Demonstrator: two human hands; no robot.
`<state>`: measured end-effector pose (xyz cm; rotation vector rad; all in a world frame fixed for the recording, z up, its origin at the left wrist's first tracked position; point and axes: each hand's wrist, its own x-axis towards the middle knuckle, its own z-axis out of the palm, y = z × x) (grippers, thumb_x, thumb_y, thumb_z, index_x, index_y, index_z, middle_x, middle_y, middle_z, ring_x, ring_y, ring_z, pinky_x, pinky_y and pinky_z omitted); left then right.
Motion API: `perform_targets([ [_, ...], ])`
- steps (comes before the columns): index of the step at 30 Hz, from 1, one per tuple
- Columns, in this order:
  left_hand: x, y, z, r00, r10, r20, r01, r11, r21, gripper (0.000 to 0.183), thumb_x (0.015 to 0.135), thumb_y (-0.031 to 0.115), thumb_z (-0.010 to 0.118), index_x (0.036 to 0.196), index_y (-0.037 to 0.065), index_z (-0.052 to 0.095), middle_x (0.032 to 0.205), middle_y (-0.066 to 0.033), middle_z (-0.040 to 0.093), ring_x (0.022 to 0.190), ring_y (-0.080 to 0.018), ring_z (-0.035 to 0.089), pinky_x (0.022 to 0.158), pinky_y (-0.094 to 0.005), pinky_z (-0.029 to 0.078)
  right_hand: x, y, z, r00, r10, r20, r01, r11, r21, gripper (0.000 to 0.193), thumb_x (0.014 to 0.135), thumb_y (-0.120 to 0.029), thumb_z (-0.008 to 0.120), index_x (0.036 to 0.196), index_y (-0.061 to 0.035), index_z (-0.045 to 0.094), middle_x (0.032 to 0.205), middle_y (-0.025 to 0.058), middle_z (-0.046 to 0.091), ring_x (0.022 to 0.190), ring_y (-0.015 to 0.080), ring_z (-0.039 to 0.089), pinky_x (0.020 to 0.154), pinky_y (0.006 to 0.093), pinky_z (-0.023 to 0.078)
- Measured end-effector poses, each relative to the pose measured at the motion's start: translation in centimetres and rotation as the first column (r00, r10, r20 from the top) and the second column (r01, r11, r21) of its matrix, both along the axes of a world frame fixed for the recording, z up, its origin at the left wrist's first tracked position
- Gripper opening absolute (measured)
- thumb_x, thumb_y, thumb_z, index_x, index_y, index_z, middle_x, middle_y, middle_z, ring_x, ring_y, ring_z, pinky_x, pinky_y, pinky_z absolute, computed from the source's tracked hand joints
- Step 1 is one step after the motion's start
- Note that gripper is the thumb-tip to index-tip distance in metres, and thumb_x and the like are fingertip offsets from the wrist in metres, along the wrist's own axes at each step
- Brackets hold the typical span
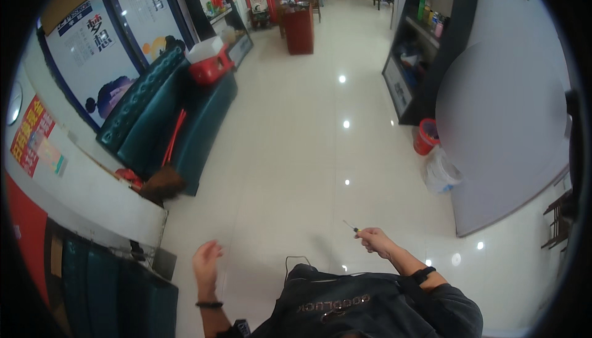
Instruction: The person uses a screwdriver and pliers to remove the front grille of a standing fan. They unscrew fasteners around the grille, detach it, and set it aside.
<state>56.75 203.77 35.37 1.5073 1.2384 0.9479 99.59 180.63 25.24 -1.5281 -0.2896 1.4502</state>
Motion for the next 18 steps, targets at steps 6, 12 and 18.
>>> perform_targets([
  [6,4.7,22.6,-1.4,0.964,0.264,0.034,-0.265,0.964,0.014,0.024,0.093,0.006,0.056,0.112,-0.008,0.061,0.097,-0.0141,0.066,0.083,-0.0182,0.065,0.075,-0.0288,0.054,12.7,26.4,1.2,0.982,0.128,0.136,-0.135,0.99,0.045,0.025,0.094,-0.025,0.057,0.095,-0.0007,0.063,0.062,-0.0018,0.048,0.046,0.0074,0.038,0.044,0.0233,0.032],
  [12,33.3,48.6,-0.5,0.982,-0.146,0.116,0.142,0.989,0.039,0.024,0.094,0.01,0.057,0.112,-0.005,0.063,0.099,-0.0129,0.068,0.086,-0.0163,0.066,0.076,-0.0276,0.054,24.9,37.4,-0.9,0.978,-0.21,-0.01,0.207,0.971,-0.117,0.022,0.092,-0.022,0.06,0.092,0.0001,0.061,0.059,-0.0027,0.042,0.043,0.008,0.034,0.04,0.0247,0.029],
  [18,59.7,67.9,2.9,0.803,-0.593,-0.052,0.592,0.786,0.176,0.022,0.091,0.006,0.06,0.11,-0.006,0.063,0.099,-0.0119,0.068,0.09,-0.0169,0.066,0.081,-0.0283,0.054,40.8,50.9,-4.1,0.939,-0.323,0.119,0.342,0.914,-0.218,0.018,0.092,-0.018,0.058,0.094,-0.0005,0.06,0.058,-0.0029,0.042,0.042,0.0077,0.035,0.038,0.0246,0.028],
])
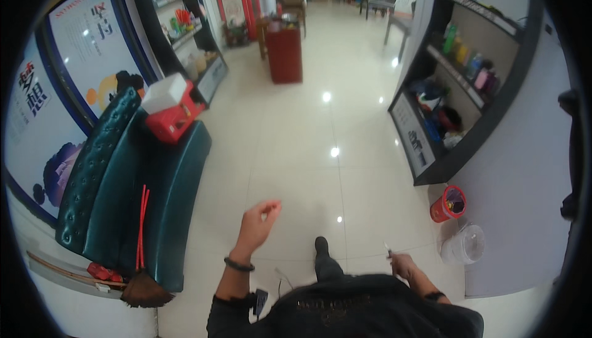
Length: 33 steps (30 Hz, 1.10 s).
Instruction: The person uses a screwdriver and pliers to remove the front grille of a standing fan. They unscrew fasteners around the grille, detach it, and set it aside.
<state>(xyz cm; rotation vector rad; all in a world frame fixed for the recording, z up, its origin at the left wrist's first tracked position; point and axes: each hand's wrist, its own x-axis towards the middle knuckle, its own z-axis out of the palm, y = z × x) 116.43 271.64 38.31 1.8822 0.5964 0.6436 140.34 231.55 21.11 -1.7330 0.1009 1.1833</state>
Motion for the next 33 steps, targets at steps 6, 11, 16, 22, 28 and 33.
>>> perform_targets([
  [6,6.5,20.3,0.8,0.935,0.331,-0.13,-0.347,0.928,-0.134,0.023,0.093,0.005,0.059,0.112,-0.006,0.063,0.099,-0.0122,0.069,0.087,-0.0153,0.066,0.079,-0.0264,0.054,16.4,30.0,2.1,0.995,0.098,0.007,-0.098,0.988,0.119,0.022,0.089,-0.022,0.062,0.093,-0.0003,0.063,0.062,-0.0009,0.045,0.046,0.0076,0.038,0.041,0.0251,0.032],
  [11,5.6,36.3,0.1,0.738,0.652,-0.174,-0.674,0.722,-0.155,0.025,0.095,0.008,0.057,0.114,-0.006,0.062,0.098,-0.0135,0.069,0.083,-0.0156,0.065,0.077,-0.0266,0.053,26.2,55.6,6.1,0.899,0.415,0.139,-0.435,0.88,0.191,0.025,0.09,-0.026,0.061,0.094,-0.0019,0.064,0.068,0.0007,0.05,0.051,0.0079,0.043,0.043,0.024,0.034],
  [16,14.3,59.0,-1.9,0.764,0.642,-0.06,-0.635,0.733,-0.242,0.025,0.095,0.009,0.057,0.116,-0.004,0.062,0.097,-0.0116,0.069,0.082,-0.0146,0.064,0.079,-0.026,0.052,35.2,73.4,5.8,0.935,0.339,0.1,-0.353,0.916,0.189,0.026,0.092,-0.027,0.058,0.095,-0.0022,0.064,0.066,-0.0011,0.048,0.05,0.0071,0.04,0.043,0.0234,0.033],
  [22,39.6,83.1,-0.8,0.965,0.257,-0.043,-0.26,0.939,-0.226,0.027,0.094,0.009,0.058,0.117,-0.006,0.06,0.102,-0.0122,0.067,0.089,-0.0159,0.064,0.081,-0.0274,0.052,45.9,83.1,5.1,0.995,0.078,-0.065,-0.069,0.989,0.135,0.022,0.091,-0.024,0.058,0.088,-0.0027,0.058,0.059,-0.0049,0.04,0.044,0.0062,0.034,0.04,0.0232,0.027],
  [28,61.7,99.5,-0.2,1.0,0.012,-0.015,-0.014,0.989,-0.15,0.026,0.093,0.008,0.059,0.115,-0.006,0.061,0.103,-0.012,0.068,0.094,-0.016,0.064,0.086,-0.028,0.05,60.3,98.1,2.4,0.997,-0.062,-0.055,0.068,0.993,0.099,0.024,0.092,-0.027,0.06,0.084,-0.0059,0.054,0.059,-0.0033,0.042,0.044,0.0063,0.036,0.039,0.0238,0.028],
  [33,69.2,114.1,0.2,0.998,0.039,-0.049,-0.049,0.975,-0.219,0.028,0.092,0.009,0.061,0.116,-0.004,0.062,0.107,-0.0117,0.068,0.099,-0.0148,0.063,0.089,-0.0273,0.049,71.1,121.9,4.1,0.947,0.261,0.187,-0.276,0.959,0.062,0.029,0.091,-0.032,0.063,0.082,-0.0056,0.053,0.062,-0.0011,0.047,0.05,0.0081,0.043,0.043,0.0258,0.036],
])
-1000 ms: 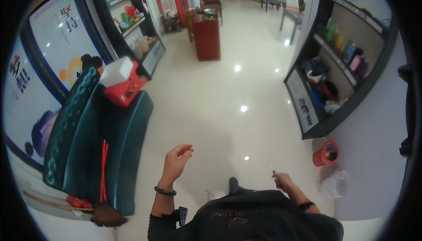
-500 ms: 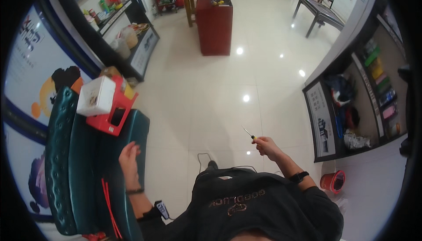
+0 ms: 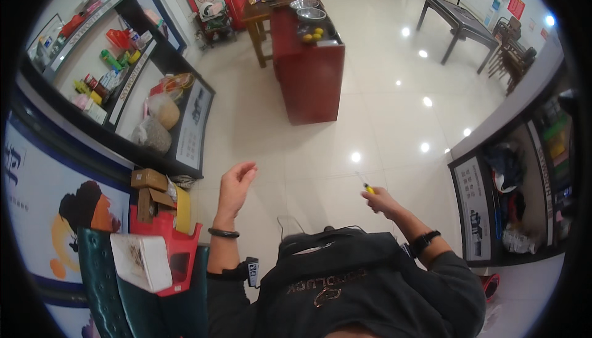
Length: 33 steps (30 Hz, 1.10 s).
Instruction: The person uses a screwdriver and pliers to remove the front grille of a standing fan. They unscrew fasteners around the grille, detach it, and set it aside.
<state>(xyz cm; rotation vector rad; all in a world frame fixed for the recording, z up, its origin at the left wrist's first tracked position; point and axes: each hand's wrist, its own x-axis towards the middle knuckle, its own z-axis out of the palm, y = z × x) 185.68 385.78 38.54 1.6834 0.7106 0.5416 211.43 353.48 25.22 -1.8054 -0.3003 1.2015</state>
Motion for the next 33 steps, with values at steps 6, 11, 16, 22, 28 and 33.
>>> perform_targets([
  [6,8.3,22.0,-2.3,0.994,0.107,-0.025,-0.108,0.994,-0.021,0.027,0.092,0.011,0.06,0.116,-0.002,0.063,0.101,-0.0068,0.067,0.093,-0.0119,0.062,0.084,-0.0243,0.049,7.1,25.2,4.4,0.919,0.321,0.227,-0.34,0.939,0.049,0.037,0.089,-0.037,0.064,0.078,-0.0015,0.056,0.066,0.0028,0.054,0.056,0.0112,0.049,0.052,0.0291,0.041],
  [11,22.6,40.8,-8.0,0.991,-0.024,-0.13,0.005,0.99,-0.144,0.033,0.092,0.021,0.062,0.119,0.001,0.062,0.102,-0.0049,0.067,0.087,-0.0114,0.061,0.074,-0.0228,0.048,13.1,35.4,2.8,0.996,0.063,0.067,-0.068,0.995,0.072,0.033,0.092,-0.031,0.062,0.073,-0.0062,0.051,0.062,-0.0007,0.048,0.053,0.0069,0.044,0.046,0.0246,0.034],
  [16,39.1,54.0,-14.9,0.983,-0.109,-0.146,0.034,0.897,-0.442,0.043,0.094,0.032,0.06,0.128,0.006,0.054,0.115,-0.0043,0.061,0.092,-0.0153,0.062,0.075,-0.0286,0.05,17.2,38.2,1.9,0.955,-0.292,-0.059,0.285,0.952,-0.109,0.027,0.093,-0.025,0.062,0.076,-0.0085,0.049,0.061,-0.0019,0.046,0.05,0.0078,0.041,0.045,0.0247,0.035],
  [22,55.6,60.9,-25.9,0.964,-0.14,-0.224,-0.063,0.703,-0.708,0.059,0.097,0.047,0.049,0.141,0.01,0.037,0.143,-0.008,0.041,0.113,-0.0299,0.053,0.091,-0.0429,0.046,24.8,47.4,0.3,0.877,-0.475,-0.074,0.445,0.86,-0.252,0.027,0.09,-0.027,0.063,0.076,-0.0063,0.053,0.062,-0.0017,0.049,0.051,0.0073,0.044,0.045,0.0243,0.035],
  [28,64.0,65.3,-34.3,0.964,-0.151,-0.22,-0.121,0.489,-0.864,0.058,0.1,0.052,0.038,0.138,0.009,0.042,0.136,-0.007,0.047,0.113,-0.0255,0.051,0.096,-0.0416,0.041,35.3,64.6,-0.8,0.984,-0.145,0.101,0.167,0.948,-0.27,0.033,0.09,-0.029,0.065,0.076,-0.0004,0.053,0.064,0.0019,0.051,0.057,0.0122,0.043,0.053,0.0303,0.037],
  [33,69.5,69.0,-37.2,0.939,-0.157,-0.307,-0.213,0.435,-0.875,0.057,0.101,0.051,0.033,0.134,0.007,0.047,0.128,-0.0083,0.054,0.114,-0.0236,0.051,0.098,-0.0392,0.04,39.4,75.7,-1.5,0.938,-0.257,0.233,0.299,0.939,-0.169,0.029,0.092,-0.026,0.063,0.08,-0.0021,0.053,0.064,-0.0016,0.047,0.062,0.0074,0.042,0.055,0.0276,0.036],
])
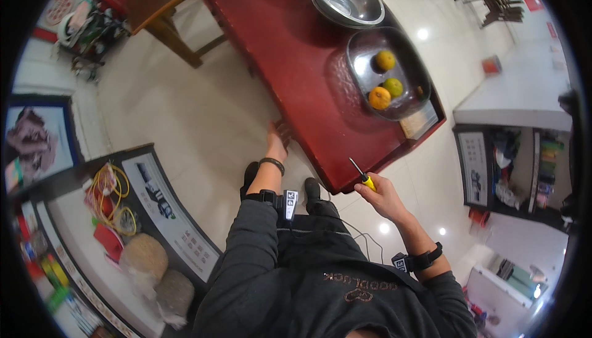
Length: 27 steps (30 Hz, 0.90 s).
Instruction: The person uses a screwdriver and pliers to remove the front grille of a standing fan. They unscrew fasteners around the grille, detach it, and set it aside.
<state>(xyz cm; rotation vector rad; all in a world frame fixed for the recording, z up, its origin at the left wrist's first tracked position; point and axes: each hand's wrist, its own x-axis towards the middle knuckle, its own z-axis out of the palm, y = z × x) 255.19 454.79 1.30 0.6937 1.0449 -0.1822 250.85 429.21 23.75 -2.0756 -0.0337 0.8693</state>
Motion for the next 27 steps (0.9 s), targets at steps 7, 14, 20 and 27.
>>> perform_targets([
  [7,-2.0,2.7,2.0,0.88,-0.443,0.172,0.136,0.581,0.802,0.044,0.076,0.003,0.065,0.117,-0.001,0.05,0.116,-0.0179,0.055,0.11,-0.0339,0.053,0.097,-0.0419,0.04,-1.9,9.9,-1.2,0.972,-0.209,-0.105,0.198,0.974,-0.106,0.031,0.09,-0.025,0.066,0.08,0.0004,0.053,0.062,0.0038,0.046,0.06,0.011,0.042,0.054,0.031,0.038],
  [14,-3.6,1.4,5.7,0.693,-0.698,0.18,0.013,0.262,0.965,0.053,0.07,0.003,0.073,0.117,0.001,0.049,0.117,-0.0159,0.053,0.109,-0.0344,0.052,0.098,-0.0441,0.039,-2.6,14.8,-1.8,0.989,-0.146,-0.035,0.137,0.974,-0.179,0.034,0.091,-0.028,0.067,0.075,-0.0029,0.05,0.061,0.0009,0.049,0.058,0.0085,0.045,0.051,0.028,0.037],
  [20,-2.3,2.2,5.8,0.678,-0.727,0.107,0.027,0.17,0.985,0.041,0.062,0.008,0.077,0.097,0.005,0.056,0.096,-0.0079,0.057,0.097,-0.0289,0.054,0.09,-0.0416,0.036,-3.6,15.0,-2.0,0.978,-0.209,0.023,0.208,0.944,-0.257,0.035,0.091,-0.029,0.066,0.076,-0.0026,0.049,0.062,0.0001,0.05,0.058,0.0085,0.045,0.051,0.0276,0.037],
  [27,-4.1,4.5,5.9,0.69,-0.71,0.143,-0.058,0.142,0.988,0.04,0.057,0.007,0.077,0.092,0.012,0.058,0.085,-0.0026,0.055,0.082,-0.0225,0.054,0.09,-0.0386,0.035,-4.1,12.9,0.4,0.949,-0.304,0.078,0.314,0.905,-0.288,0.034,0.088,-0.028,0.067,0.077,0.0019,0.058,0.058,0.0078,0.047,0.055,0.0135,0.043,0.052,0.0331,0.039],
])
